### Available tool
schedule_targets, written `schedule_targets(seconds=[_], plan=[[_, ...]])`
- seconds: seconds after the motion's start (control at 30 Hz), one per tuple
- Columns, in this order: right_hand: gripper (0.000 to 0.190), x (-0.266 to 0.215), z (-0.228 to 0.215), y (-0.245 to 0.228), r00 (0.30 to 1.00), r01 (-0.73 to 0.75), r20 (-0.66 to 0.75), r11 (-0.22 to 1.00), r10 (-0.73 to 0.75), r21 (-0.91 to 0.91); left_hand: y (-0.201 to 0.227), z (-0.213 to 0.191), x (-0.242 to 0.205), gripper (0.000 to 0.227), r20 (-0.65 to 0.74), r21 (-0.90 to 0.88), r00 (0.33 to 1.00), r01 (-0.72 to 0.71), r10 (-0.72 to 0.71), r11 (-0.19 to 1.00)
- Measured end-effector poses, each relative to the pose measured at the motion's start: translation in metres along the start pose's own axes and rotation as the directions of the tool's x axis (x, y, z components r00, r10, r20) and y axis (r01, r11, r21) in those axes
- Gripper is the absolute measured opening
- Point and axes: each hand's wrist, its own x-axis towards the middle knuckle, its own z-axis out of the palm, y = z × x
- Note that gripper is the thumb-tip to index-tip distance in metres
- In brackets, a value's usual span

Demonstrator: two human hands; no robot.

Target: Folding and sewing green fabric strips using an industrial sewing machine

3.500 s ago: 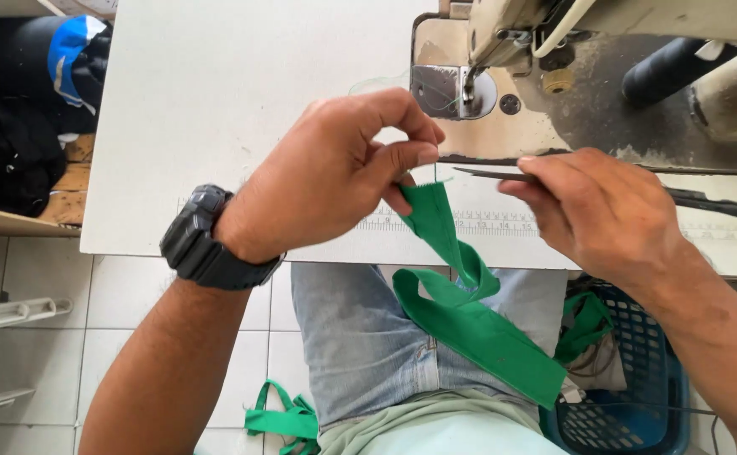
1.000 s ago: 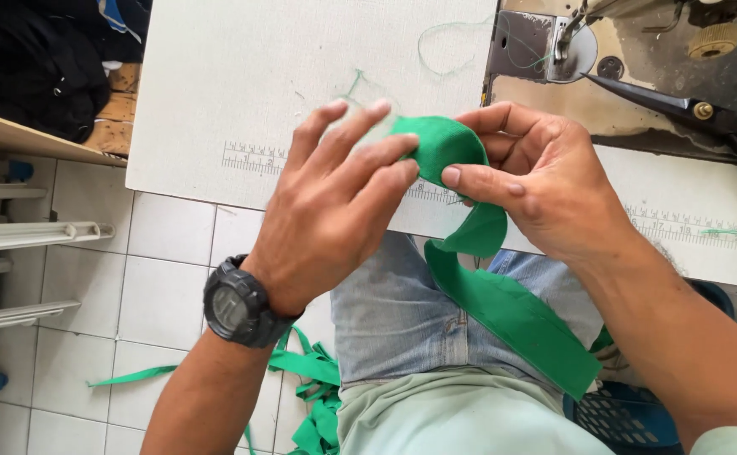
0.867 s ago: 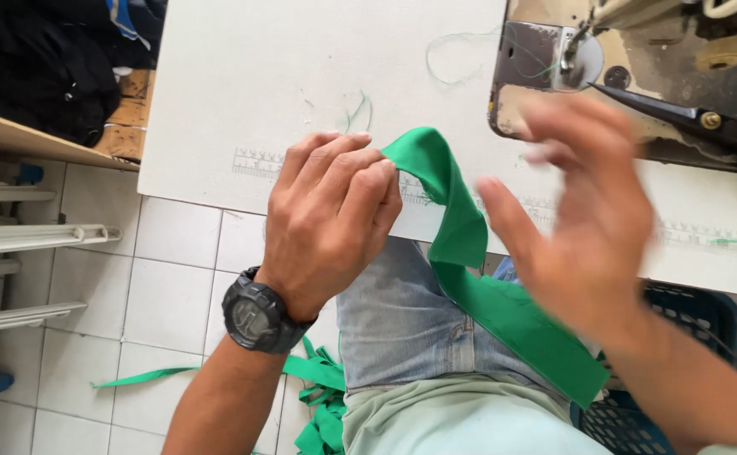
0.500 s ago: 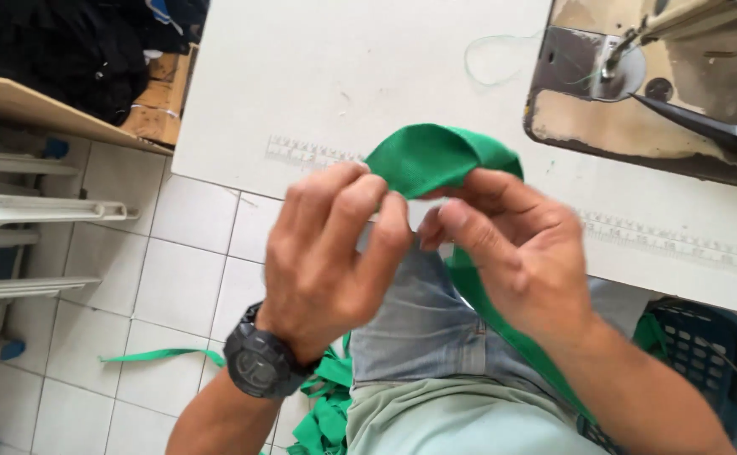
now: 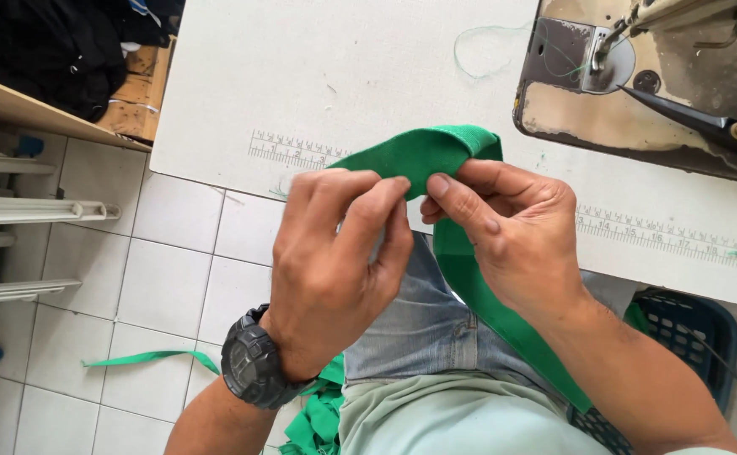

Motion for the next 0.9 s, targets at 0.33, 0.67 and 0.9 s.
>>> schedule_targets(seconds=[0.33,0.67,0.9], plan=[[0.029,-0.005,0.002,-0.006,0.994,0.094,0.062,0.980,-0.085,-0.177,-0.008,0.016,-0.001,0.003,0.090,-0.025,0.992,-0.082,0.084,0.996],[0.018,0.006,-0.005,0.000,0.999,-0.030,0.037,0.998,0.032,-0.050,-0.026,0.031,-0.007,0.009,0.132,-0.059,0.991,-0.001,0.009,0.998],[0.013,0.007,-0.005,0.001,0.999,0.017,-0.027,1.000,-0.017,0.009,-0.012,0.029,-0.011,0.006,-0.005,-0.339,0.944,0.310,-0.331,0.888]])
